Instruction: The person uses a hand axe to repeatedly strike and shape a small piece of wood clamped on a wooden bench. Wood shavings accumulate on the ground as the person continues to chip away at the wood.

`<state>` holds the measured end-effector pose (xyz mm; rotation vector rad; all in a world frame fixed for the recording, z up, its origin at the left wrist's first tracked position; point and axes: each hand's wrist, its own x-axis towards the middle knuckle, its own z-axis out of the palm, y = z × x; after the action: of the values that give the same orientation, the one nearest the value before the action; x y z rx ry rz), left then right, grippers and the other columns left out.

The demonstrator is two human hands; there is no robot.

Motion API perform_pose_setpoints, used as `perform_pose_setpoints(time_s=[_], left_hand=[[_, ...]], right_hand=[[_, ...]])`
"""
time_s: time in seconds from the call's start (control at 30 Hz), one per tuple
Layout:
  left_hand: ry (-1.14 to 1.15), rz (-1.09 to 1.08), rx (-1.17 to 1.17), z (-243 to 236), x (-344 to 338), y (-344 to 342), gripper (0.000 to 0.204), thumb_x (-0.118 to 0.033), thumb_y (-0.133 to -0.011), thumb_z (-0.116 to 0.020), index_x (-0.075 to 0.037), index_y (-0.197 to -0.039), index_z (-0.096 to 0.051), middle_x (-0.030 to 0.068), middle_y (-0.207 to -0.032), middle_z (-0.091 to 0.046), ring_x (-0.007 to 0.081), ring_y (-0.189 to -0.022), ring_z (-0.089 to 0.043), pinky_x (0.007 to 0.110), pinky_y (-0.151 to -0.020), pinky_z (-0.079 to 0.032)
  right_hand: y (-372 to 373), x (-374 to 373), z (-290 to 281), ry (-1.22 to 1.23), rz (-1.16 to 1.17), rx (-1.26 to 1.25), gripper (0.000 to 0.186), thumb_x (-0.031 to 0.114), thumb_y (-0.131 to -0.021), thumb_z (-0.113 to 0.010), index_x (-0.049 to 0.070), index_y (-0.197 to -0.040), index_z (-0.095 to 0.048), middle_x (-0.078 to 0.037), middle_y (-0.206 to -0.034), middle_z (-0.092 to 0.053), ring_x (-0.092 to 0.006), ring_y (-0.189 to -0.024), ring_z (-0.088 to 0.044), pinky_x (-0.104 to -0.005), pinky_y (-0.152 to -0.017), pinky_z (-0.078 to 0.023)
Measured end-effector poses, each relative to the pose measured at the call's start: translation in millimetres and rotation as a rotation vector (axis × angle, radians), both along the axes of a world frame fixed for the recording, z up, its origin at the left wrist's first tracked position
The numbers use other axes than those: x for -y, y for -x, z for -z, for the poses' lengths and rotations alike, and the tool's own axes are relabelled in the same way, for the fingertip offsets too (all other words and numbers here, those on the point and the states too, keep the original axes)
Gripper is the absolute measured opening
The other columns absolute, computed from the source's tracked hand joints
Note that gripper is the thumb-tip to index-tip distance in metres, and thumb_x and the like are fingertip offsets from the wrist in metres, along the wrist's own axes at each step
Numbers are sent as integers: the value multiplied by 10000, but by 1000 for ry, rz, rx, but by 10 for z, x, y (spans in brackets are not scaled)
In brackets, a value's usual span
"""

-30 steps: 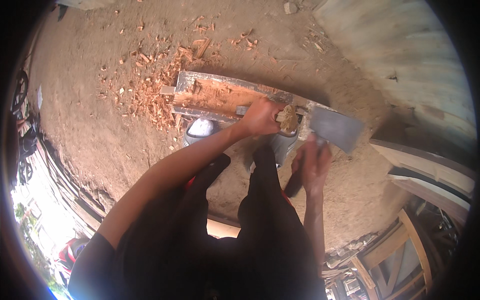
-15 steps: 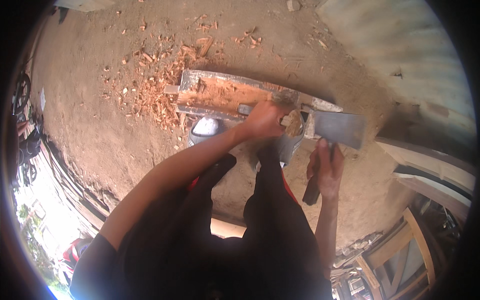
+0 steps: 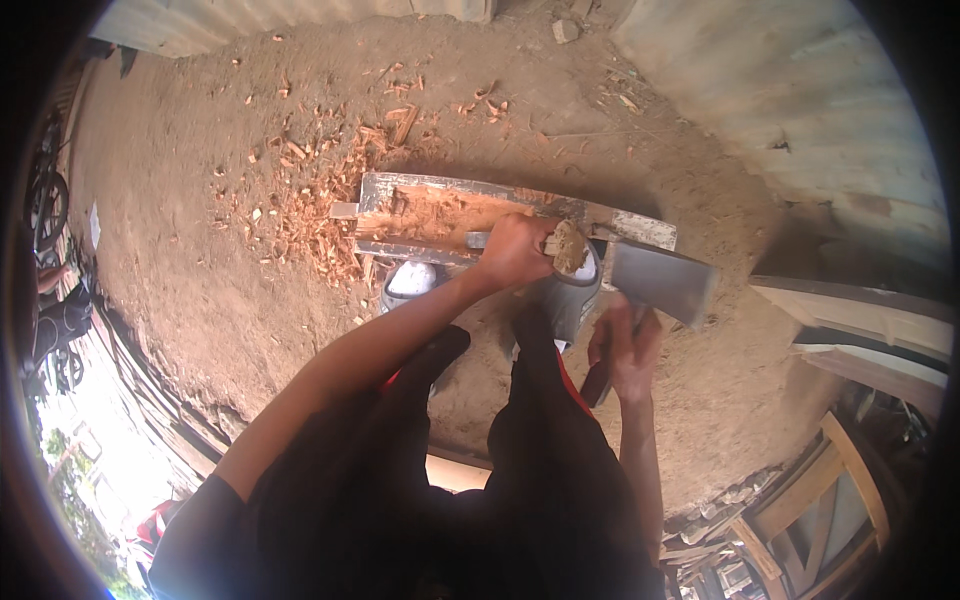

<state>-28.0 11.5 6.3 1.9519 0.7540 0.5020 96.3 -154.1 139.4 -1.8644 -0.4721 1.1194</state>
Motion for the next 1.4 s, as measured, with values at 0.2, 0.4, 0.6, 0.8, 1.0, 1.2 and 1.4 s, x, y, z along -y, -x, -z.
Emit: perform_pose_setpoints(time_s=[0.2,0.4,0.6,0.8,1.0,1.2,1.4], left_hand=[[0,14,-71,-16,13,-27,183,-154,-684,-716,-77,-848,-690,184,-714,-686,395,-721,-694,509,-658,-540],[-3,21,-90,-6,12,-50,189,-160,-678,-727,-76,-841,-681,181,-712,-684,394,-721,-695,506,-654,-538],[-4,-21,-3,41,0,20,210,-157,-653,-735,-69,-831,-664,186,-693,-664,403,-711,-681,502,-648,-535],[-13,-28,35,20,-29,52,187,-157,-648,-729,-66,-797,-664,185,-680,-658,410,-685,-669,493,-640,-535],[12,-13,40,-21,-36,61,199,-212,-694,-748,-90,-847,-711,185,-711,-679,417,-692,-673,491,-651,-544],[30,49,17,-51,-47,68,192,-253,-743,-743,-114,-876,-730,185,-750,-696,412,-730,-687,492,-683,-560],[3,168,-82,-89,-42,91,203,-258,-742,-723,-111,-883,-728,178,-760,-706,395,-745,-699,481,-695,-565]], right_hand=[[-53,-146,-106,82,57,-95,353,371,-1061,-558,29,-976,-542,-51,-624,-516,-140,-443,-523,-295,-402,-425],[13,-104,14,157,-33,38,323,357,-1063,-569,48,-971,-542,-31,-626,-507,-119,-433,-500,-282,-382,-399],[-21,-50,48,112,-53,-1,293,290,-1058,-572,37,-914,-534,-36,-631,-528,-120,-441,-509,-292,-394,-401],[52,-160,32,131,-104,8,382,357,-1061,-555,39,-850,-528,-33,-580,-500,-125,-408,-482,-288,-386,-391],[123,-105,125,55,-88,54,377,357,-1066,-548,29,-881,-535,-36,-583,-498,-119,-419,-497,-278,-393,-399],[149,-92,13,-184,57,66,339,260,-1061,-581,5,-839,-545,-33,-564,-505,-125,-433,-506,-299,-402,-397],[26,-92,132,143,-22,52,397,344,-1079,-536,42,-823,-503,-27,-590,-488,-120,-413,-487,-287,-374,-390]])
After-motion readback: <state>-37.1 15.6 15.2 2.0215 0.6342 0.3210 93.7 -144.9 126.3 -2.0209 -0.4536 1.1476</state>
